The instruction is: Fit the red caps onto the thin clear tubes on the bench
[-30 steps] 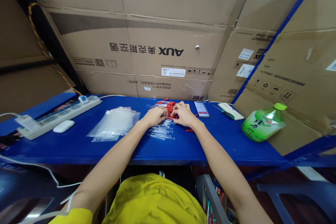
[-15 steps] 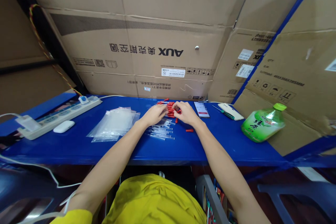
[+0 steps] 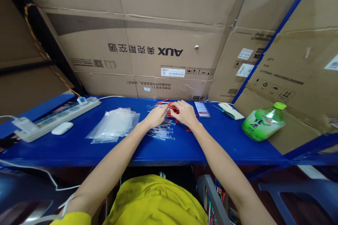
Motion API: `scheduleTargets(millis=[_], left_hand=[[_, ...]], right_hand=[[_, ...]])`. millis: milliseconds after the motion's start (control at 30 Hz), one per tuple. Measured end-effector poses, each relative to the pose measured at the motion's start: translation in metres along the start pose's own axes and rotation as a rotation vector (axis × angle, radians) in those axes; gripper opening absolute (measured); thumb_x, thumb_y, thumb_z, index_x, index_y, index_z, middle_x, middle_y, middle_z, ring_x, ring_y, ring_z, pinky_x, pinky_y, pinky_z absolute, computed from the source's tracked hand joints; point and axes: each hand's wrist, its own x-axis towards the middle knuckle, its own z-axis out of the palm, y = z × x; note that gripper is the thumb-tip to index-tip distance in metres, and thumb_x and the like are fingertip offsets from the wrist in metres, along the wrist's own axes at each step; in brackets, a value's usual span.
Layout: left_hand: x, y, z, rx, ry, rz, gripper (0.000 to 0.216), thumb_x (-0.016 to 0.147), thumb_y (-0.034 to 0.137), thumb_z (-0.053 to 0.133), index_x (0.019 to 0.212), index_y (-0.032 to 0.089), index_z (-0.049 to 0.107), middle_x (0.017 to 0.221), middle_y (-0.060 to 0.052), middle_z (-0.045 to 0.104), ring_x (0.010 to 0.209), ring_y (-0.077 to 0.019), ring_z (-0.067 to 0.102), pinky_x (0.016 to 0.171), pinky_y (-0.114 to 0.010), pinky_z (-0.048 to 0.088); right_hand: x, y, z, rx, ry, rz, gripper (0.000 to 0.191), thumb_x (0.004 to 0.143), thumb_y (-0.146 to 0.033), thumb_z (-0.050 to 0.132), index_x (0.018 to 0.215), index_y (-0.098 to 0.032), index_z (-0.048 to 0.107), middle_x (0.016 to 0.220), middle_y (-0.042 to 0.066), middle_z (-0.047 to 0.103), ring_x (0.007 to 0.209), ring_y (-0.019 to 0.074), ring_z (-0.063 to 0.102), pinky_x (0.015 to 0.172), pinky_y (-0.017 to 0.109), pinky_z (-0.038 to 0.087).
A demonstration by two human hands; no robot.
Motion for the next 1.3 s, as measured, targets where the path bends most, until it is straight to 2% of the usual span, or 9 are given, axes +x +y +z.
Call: scheduleTargets(millis=[267, 533, 767, 867, 1067, 1200, 1300], left_hand=[[0.001, -0.001, 0.001, -0.129, 0.032, 0.032, 0.028, 0.110, 0.030, 0.032, 0.099, 0.019, 0.056, 0.088, -0.010, 0.072, 0.082, -0.0216, 0.068, 0.076, -0.031, 0.046], [0.008, 0.000, 0.005, -0.261, 0.091, 0.061, 0.033, 0.109, 0.034, 0.031, 0.087, 0.020, 0.051, 0.079, -0.007, 0.064, 0.077, -0.0191, 0.060, 0.077, -0.031, 0.046], [0.009, 0.003, 0.005, -0.399, 0.140, 0.116, 0.035, 0.109, 0.038, 0.034, 0.082, 0.020, 0.048, 0.072, -0.002, 0.057, 0.071, -0.0161, 0.054, 0.074, -0.030, 0.044], [0.008, 0.007, 0.004, -0.448, 0.129, 0.097, 0.038, 0.109, 0.041, 0.034, 0.081, 0.020, 0.047, 0.071, -0.001, 0.056, 0.071, -0.0156, 0.053, 0.072, -0.029, 0.042], [0.002, 0.012, -0.004, -0.431, 0.128, 0.008, 0.022, 0.106, 0.039, 0.044, 0.104, 0.019, 0.052, 0.080, -0.001, 0.061, 0.076, -0.0183, 0.059, 0.074, -0.030, 0.042], [0.001, 0.012, -0.007, -0.371, 0.144, 0.036, 0.026, 0.109, 0.038, 0.037, 0.100, 0.019, 0.052, 0.087, -0.005, 0.065, 0.080, -0.0196, 0.061, 0.079, -0.031, 0.043], [0.002, 0.010, -0.006, -0.344, 0.157, 0.052, 0.031, 0.110, 0.038, 0.035, 0.093, 0.019, 0.053, 0.087, -0.006, 0.065, 0.081, -0.0195, 0.062, 0.081, -0.031, 0.045]], right_hand=[[0.001, -0.006, 0.002, -0.035, -0.006, 0.015, 0.026, 0.105, -0.035, 0.048, 0.114, -0.021, 0.068, 0.108, 0.010, 0.072, 0.107, 0.0253, 0.059, 0.091, 0.032, 0.043], [0.003, -0.012, 0.007, -0.034, 0.058, 0.038, 0.023, 0.105, -0.026, 0.044, 0.108, -0.019, 0.065, 0.104, 0.012, 0.072, 0.104, 0.0251, 0.060, 0.087, 0.033, 0.044], [0.006, -0.001, 0.021, 0.070, 0.251, -0.053, 0.016, 0.100, -0.018, 0.047, 0.100, -0.019, 0.063, 0.093, 0.010, 0.070, 0.093, 0.0250, 0.060, 0.082, 0.034, 0.047], [0.006, 0.008, 0.021, 0.131, 0.291, -0.089, 0.019, 0.099, -0.014, 0.045, 0.099, -0.020, 0.063, 0.090, 0.008, 0.068, 0.090, 0.0245, 0.060, 0.083, 0.034, 0.049], [0.003, 0.011, 0.014, 0.277, 0.315, -0.078, 0.026, 0.101, -0.018, 0.047, 0.123, -0.021, 0.062, 0.105, 0.008, 0.071, 0.096, 0.0227, 0.066, 0.088, 0.034, 0.052], [0.001, 0.006, 0.012, 0.330, 0.296, -0.084, 0.033, 0.102, -0.023, 0.052, 0.134, -0.023, 0.058, 0.105, 0.007, 0.072, 0.094, 0.0220, 0.068, 0.086, 0.033, 0.054], [0.001, 0.006, 0.013, 0.301, 0.303, -0.129, 0.030, 0.102, -0.027, 0.055, 0.131, -0.023, 0.062, 0.108, 0.008, 0.074, 0.099, 0.0236, 0.068, 0.090, 0.036, 0.054]])
